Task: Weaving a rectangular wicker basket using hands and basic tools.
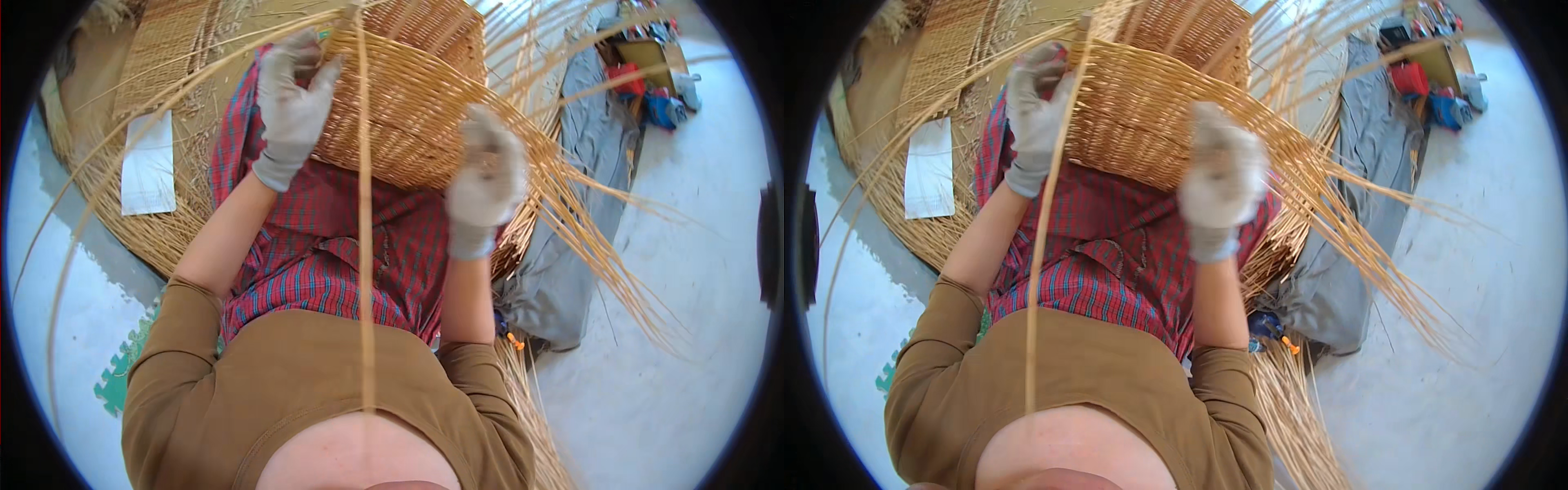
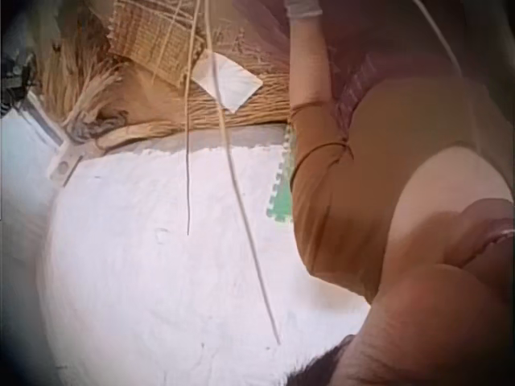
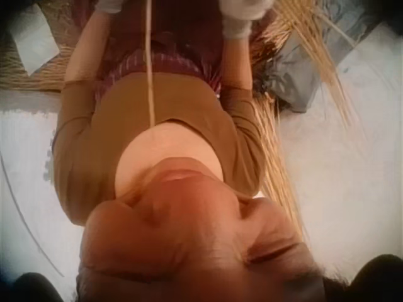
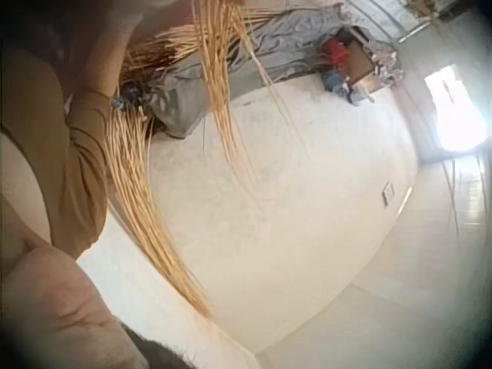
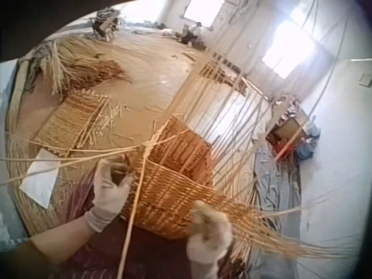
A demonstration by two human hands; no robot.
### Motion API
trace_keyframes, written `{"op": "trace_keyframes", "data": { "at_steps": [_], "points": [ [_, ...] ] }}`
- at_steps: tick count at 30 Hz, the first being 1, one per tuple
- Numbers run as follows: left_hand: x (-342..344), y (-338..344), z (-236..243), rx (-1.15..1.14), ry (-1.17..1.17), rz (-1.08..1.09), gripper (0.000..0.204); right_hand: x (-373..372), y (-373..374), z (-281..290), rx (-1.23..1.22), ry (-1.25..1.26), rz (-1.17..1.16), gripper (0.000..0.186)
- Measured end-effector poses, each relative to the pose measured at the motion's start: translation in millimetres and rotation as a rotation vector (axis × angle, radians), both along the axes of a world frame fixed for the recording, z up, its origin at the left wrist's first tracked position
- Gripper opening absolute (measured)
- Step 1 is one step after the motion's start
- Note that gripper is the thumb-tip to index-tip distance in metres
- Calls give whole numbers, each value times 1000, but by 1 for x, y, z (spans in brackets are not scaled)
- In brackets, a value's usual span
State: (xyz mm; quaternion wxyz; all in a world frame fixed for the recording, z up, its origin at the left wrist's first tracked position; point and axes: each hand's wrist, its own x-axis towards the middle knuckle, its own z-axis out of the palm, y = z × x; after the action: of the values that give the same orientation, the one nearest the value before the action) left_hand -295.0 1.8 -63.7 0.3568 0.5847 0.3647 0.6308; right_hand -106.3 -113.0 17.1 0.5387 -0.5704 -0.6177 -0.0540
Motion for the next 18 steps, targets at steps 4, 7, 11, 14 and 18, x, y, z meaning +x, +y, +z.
{"op": "trace_keyframes", "data": {
  "at_steps": [4,7,11,14,18],
  "points": [
    [-34,8,5,-80,-383,-416,54,-114,53,2,-58,-184,251,35],
    [-44,26,-35,-523,-1039,-849,44,-155,72,2,-113,-224,258,32],
    [-40,50,-3,-226,-554,-705,87,-148,58,-1,-190,-227,315,28],
    [-34,79,35,92,147,-472,83,-116,27,-21,-141,736,411,24],
    [-40,92,39,47,368,-625,40,-44,47,-2,-482,1102,-42,28]
  ]
}}
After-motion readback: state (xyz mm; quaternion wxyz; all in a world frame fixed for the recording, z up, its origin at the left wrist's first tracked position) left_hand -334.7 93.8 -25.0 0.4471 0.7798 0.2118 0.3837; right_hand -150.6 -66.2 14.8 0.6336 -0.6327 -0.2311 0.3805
